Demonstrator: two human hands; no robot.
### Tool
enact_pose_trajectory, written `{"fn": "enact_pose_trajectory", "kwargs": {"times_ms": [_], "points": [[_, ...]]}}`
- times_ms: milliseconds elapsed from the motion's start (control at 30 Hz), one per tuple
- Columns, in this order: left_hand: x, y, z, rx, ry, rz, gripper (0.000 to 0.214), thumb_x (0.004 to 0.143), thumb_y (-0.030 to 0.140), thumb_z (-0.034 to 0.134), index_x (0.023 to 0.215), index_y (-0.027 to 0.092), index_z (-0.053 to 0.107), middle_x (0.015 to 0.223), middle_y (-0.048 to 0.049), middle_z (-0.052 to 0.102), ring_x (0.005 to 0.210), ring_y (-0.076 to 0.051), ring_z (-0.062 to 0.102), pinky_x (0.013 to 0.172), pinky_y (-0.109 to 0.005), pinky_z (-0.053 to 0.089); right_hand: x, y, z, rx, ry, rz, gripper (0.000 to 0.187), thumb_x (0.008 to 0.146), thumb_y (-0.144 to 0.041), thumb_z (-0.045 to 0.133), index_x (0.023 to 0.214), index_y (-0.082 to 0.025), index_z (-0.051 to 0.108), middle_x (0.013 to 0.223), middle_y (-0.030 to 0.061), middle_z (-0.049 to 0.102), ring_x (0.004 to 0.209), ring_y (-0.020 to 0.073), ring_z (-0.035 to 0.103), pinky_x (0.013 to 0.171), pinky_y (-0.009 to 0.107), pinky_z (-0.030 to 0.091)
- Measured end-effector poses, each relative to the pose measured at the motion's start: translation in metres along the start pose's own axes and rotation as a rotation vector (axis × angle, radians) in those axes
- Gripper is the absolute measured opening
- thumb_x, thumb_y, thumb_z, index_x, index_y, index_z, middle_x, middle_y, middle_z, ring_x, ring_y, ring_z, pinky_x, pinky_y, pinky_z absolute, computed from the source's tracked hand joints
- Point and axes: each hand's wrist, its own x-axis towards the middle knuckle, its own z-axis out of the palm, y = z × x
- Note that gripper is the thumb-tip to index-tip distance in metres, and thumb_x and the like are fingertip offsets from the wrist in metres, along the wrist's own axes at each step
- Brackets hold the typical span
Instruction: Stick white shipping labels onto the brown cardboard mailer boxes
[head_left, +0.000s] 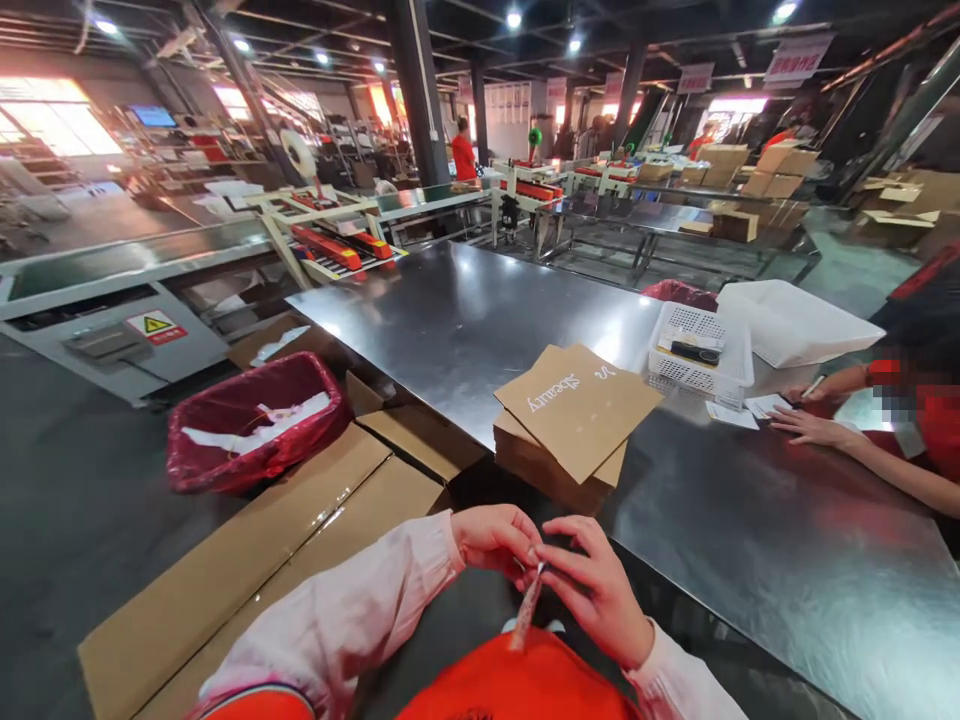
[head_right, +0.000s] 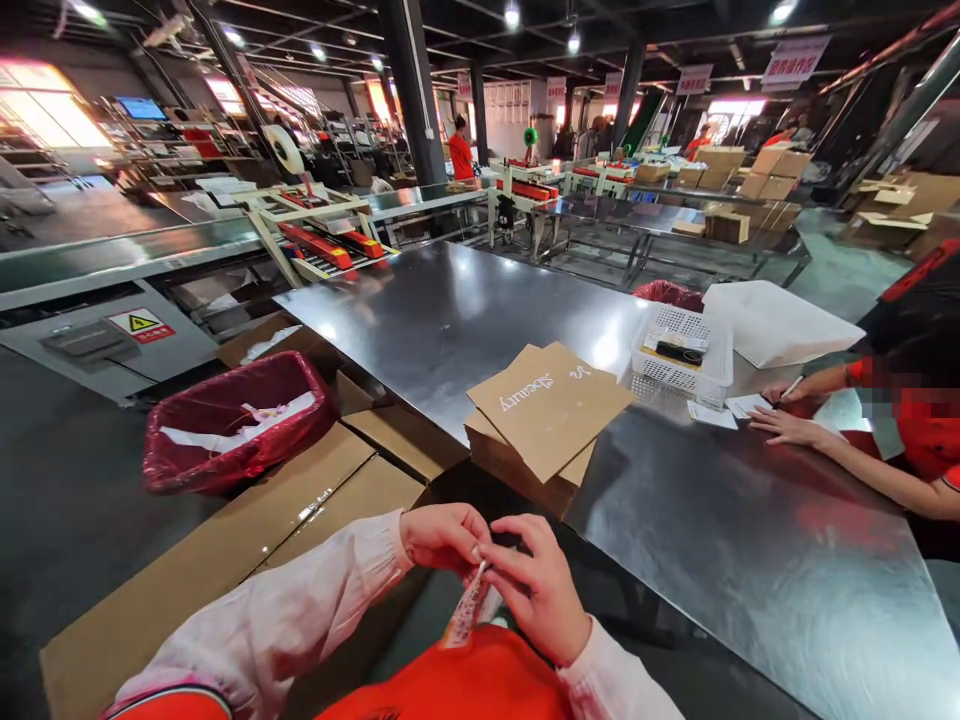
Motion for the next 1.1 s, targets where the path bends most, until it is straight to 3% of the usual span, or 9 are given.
{"fn": "enact_pose_trajectory", "kwargs": {"times_ms": [100, 233, 367, 500, 733, 867, 967, 1100], "points": [[0.008, 0.003, 0.005, -0.03, -0.023, 0.026, 0.026, 0.05, 0.025, 0.083, 0.067, 0.009, 0.071, 0.059, -0.004, 0.07, 0.051, -0.012, 0.062, 0.057, -0.025, 0.05, 0.01, 0.001, -0.015, 0.011, -0.005, -0.128, 0.026, 0.085, -0.019, 0.061, 0.107, -0.031, 0.067, 0.099, 0.0037, 0.067, 0.092, 0.0166, 0.061, 0.079, 0.031, 0.054], [0.013, 0.007, 0.014, 0.003, 0.055, 0.081, 0.024, 0.048, 0.026, 0.083, 0.064, 0.012, 0.072, 0.057, -0.002, 0.07, 0.049, -0.012, 0.061, 0.054, -0.024, 0.048, 0.012, 0.008, -0.022, 0.129, 0.014, 0.005, 0.01, 0.082, -0.023, 0.067, 0.09, -0.027, 0.072, 0.086, 0.0031, 0.07, 0.079, 0.0141, 0.065, 0.069, 0.025, 0.056], [0.017, 0.009, 0.017, 0.054, 0.116, 0.081, 0.022, 0.046, 0.024, 0.081, 0.063, 0.012, 0.072, 0.053, -0.0005, 0.068, 0.046, -0.011, 0.059, 0.051, -0.022, 0.047, 0.011, 0.017, -0.019, 0.213, 0.032, 0.128, 0.008, 0.078, -0.03, 0.07, 0.084, -0.026, 0.073, 0.08, 0.0031, 0.069, 0.072, 0.0147, 0.066, 0.064, 0.025, 0.056], [0.026, 0.012, 0.013, 0.039, 0.125, 0.039, 0.019, 0.044, 0.022, 0.077, 0.058, 0.012, 0.07, 0.048, -0.0006, 0.065, 0.043, -0.011, 0.056, 0.046, -0.023, 0.044, 0.017, 0.022, -0.019, 0.18, 0.043, 0.141, 0.012, 0.078, -0.033, 0.07, 0.088, -0.027, 0.074, 0.079, 0.0033, 0.07, 0.071, 0.0155, 0.066, 0.064, 0.025, 0.056], [0.034, 0.04, -0.001, -0.011, 0.034, 0.009, 0.014, 0.047, 0.017, 0.07, 0.059, 0.009, 0.066, 0.051, -0.0025, 0.062, 0.045, -0.011, 0.055, 0.05, -0.025, 0.043, 0.032, 0.02, -0.021, 0.021, 0.069, -0.059, 0.034, 0.086, -0.015, 0.058, 0.114, -0.033, 0.065, 0.094, 0.0038, 0.069, 0.084, 0.0143, 0.066, 0.07, 0.024, 0.056], [0.028, 0.06, -0.012, 0.001, -0.046, -0.024, 0.017, 0.051, 0.023, 0.071, 0.06, 0.012, 0.063, 0.051, -0.0005, 0.06, 0.047, -0.011, 0.053, 0.05, -0.024, 0.042, 0.04, 0.016, -0.014, -0.031, 0.163, -0.019, 0.023, 0.083, -0.014, 0.062, 0.101, -0.029, 0.069, 0.089, 0.003, 0.07, 0.081, 0.0138, 0.066, 0.07, 0.023, 0.056], [0.021, 0.073, -0.018, 0.146, -0.014, 0.142, 0.023, 0.055, 0.025, 0.076, 0.071, 0.013, 0.065, 0.061, 0.0002, 0.063, 0.051, -0.009, 0.052, 0.052, -0.022, 0.04, 0.046, 0.016, -0.006, -0.085, 0.281, 0.08, 0.009, 0.082, -0.016, 0.063, 0.082, -0.024, 0.068, 0.08, 0.0029, 0.069, 0.073, 0.0139, 0.066, 0.065, 0.023, 0.055], [0.014, 0.087, -0.017, 0.497, -0.004, 0.447, 0.038, 0.066, 0.029, 0.076, 0.102, 0.018, 0.069, 0.093, -0.0046, 0.068, 0.067, -0.01, 0.056, 0.064, -0.023, 0.041, 0.051, 0.014, 0.005, -0.162, 0.383, 0.238, 0.006, 0.081, -0.019, 0.063, 0.077, -0.023, 0.066, 0.082, 0.0045, 0.066, 0.075, 0.0153, 0.065, 0.066, 0.024, 0.055]]}}
